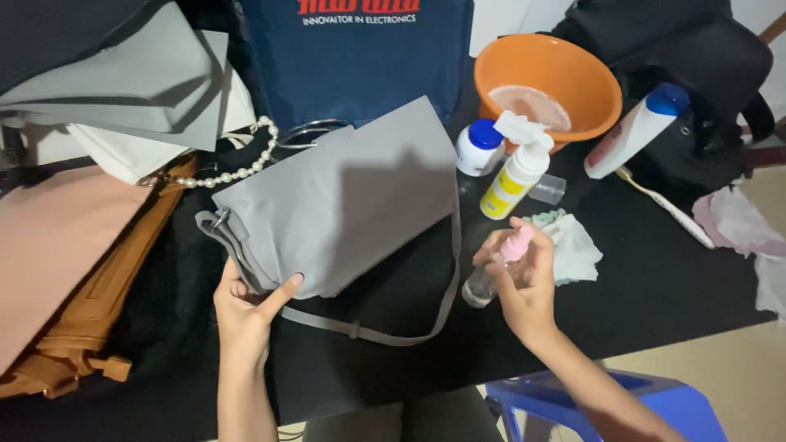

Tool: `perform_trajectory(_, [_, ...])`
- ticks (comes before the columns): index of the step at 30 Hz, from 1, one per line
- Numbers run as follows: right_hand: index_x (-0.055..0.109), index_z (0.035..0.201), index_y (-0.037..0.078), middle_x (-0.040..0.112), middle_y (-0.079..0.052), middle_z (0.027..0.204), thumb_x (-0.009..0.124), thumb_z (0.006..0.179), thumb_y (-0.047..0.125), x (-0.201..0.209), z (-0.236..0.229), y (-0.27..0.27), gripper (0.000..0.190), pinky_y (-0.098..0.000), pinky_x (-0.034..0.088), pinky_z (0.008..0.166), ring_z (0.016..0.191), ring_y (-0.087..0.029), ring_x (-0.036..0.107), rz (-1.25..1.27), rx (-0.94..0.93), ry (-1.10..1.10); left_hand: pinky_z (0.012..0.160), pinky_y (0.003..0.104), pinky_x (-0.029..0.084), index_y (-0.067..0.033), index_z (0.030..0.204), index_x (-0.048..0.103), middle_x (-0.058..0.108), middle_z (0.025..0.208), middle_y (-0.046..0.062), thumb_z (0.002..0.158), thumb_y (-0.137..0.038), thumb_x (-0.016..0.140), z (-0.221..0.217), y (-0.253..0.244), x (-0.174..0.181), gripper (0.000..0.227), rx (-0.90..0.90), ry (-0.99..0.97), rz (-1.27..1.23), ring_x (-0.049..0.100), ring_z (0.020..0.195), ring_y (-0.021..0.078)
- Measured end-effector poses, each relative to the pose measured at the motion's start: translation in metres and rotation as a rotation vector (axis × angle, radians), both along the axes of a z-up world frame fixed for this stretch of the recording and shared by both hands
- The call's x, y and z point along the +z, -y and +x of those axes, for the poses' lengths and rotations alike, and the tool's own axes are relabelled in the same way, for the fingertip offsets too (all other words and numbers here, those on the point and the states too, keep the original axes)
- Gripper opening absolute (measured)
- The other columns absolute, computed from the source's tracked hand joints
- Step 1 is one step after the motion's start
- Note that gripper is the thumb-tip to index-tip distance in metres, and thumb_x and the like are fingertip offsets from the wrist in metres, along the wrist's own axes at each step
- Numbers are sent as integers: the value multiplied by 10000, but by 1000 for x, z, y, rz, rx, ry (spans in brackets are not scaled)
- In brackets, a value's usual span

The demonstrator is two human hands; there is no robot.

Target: Cleaning a grey handbag by applying cleaning solution and wiping the surface with a cloth.

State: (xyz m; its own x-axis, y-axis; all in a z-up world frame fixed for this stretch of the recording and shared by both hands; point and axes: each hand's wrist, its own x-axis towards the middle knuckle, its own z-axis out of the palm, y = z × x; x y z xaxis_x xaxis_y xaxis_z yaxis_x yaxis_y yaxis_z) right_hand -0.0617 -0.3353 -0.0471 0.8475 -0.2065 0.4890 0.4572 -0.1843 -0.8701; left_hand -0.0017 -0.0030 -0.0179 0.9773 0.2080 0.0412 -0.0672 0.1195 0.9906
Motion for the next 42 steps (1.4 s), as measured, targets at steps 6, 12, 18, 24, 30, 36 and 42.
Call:
perform_trajectory(6, [330, 1487, 58, 606, -179, 1080, 664, 919, -27, -14, -2, 13, 665, -410, 575, 905, 949, -239, 693, -122, -88, 4, 1065, 454, 476, -19, 1547, 428, 634, 1341, 163, 668, 130, 828, 0, 3, 0, 977, -47, 37, 43, 542, 1246, 202])
perform_trajectory(12, [209, 1562, 48, 574, -148, 1145, 700, 865, -46, -9, 0, 6, 858, -403, 607, 833, 939, -229, 691, -133, -149, -200, 1091, 460, 452, -76, 1554, 437, 616, 1375, 137, 656, 135, 825, 4, -3, -13, 1001, -54, 83, 50, 515, 1268, 200])
perform_trajectory(18, [169, 1571, 116, 450, -144, 1090, 612, 819, -74, 45, 14, -16, 893, -340, 583, 637, 787, -215, 599, -30, -107, -9, 1073, 422, 486, -66, 1506, 487, 658, 1284, 103, 644, 103, 842, 0, -1, -6, 948, -55, 101, -65, 571, 1182, 176])
perform_trajectory(24, [266, 1585, 120, 525, -129, 1052, 679, 905, -54, 61, 40, -54, 815, -327, 552, 559, 684, -214, 625, -345, -113, 209, 1073, 434, 473, -73, 1498, 508, 663, 1316, 105, 666, 85, 841, -1, -4, -8, 910, -56, 111, -99, 564, 1197, 188])
perform_trajectory(30, [643, 1368, 106, 705, -72, 846, 808, 764, 33, 76, 67, -89, 630, -295, 577, 513, 680, -221, 736, -513, 73, 153, 1092, 420, 467, -72, 1511, 492, 661, 1320, 108, 658, 82, 853, 4, -10, -23, 939, -83, 113, -110, 569, 1211, 183])
perform_trajectory(36, [497, 1472, 230, 756, -105, 907, 668, 878, 58, 102, 78, -120, 642, -322, 615, 616, 698, -212, 751, -513, 277, -80, 1103, 466, 456, -74, 1532, 473, 646, 1387, 163, 680, 62, 850, 0, -12, -14, 942, -96, 103, -85, 563, 1283, 234])
perform_trajectory(42, [509, 1422, 179, 726, -158, 1193, 663, 907, 31, 97, 89, -137, 557, -448, 603, 697, 879, -369, 753, -662, 163, 46, 1081, 491, 485, -49, 1497, 500, 667, 1360, 183, 685, 67, 838, 1, -15, -15, 887, -130, 122, -84, 591, 1271, 267])
